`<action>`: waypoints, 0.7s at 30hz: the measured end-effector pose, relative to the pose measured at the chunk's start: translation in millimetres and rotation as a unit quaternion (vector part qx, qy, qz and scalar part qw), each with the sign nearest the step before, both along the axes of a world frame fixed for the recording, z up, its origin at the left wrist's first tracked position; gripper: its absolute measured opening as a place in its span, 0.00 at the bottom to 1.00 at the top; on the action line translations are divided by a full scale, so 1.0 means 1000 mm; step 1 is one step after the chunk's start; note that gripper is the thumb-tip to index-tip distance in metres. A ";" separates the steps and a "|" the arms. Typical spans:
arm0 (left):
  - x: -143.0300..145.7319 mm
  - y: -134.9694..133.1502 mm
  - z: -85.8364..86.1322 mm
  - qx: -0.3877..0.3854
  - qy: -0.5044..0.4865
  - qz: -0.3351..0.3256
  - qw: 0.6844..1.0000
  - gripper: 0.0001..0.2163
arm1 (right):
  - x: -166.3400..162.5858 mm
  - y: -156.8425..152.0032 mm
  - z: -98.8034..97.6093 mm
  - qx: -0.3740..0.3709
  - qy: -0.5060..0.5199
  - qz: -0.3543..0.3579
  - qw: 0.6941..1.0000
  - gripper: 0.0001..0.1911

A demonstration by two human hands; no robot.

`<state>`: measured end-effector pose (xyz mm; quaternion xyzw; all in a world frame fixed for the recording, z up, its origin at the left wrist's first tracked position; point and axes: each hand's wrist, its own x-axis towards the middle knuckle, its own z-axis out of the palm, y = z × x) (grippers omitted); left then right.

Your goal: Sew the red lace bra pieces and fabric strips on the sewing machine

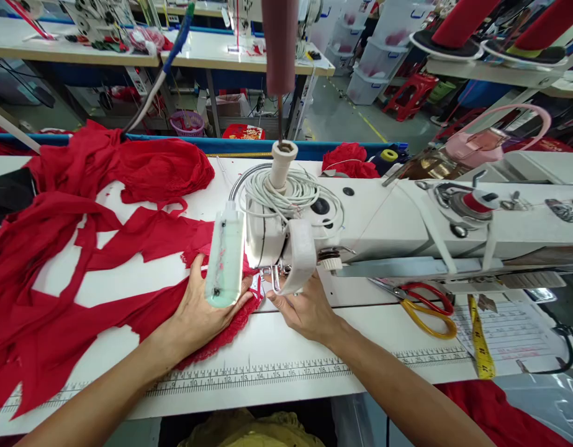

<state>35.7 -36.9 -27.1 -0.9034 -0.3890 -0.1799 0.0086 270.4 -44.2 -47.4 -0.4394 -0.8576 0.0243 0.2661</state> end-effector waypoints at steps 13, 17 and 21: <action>-0.003 0.000 -0.009 -0.050 -0.038 0.010 0.998 0.12 | -0.009 0.000 0.003 -0.003 -0.079 -0.001 0.997 0.21; -0.002 -0.002 -0.003 -0.053 -0.033 0.002 0.998 0.11 | -0.012 -0.002 0.006 -0.014 -0.087 -0.007 0.996 0.21; -0.006 -0.002 -0.001 0.010 -0.068 0.059 0.996 0.10 | -0.014 -0.002 0.010 -0.010 -0.084 -0.010 0.996 0.23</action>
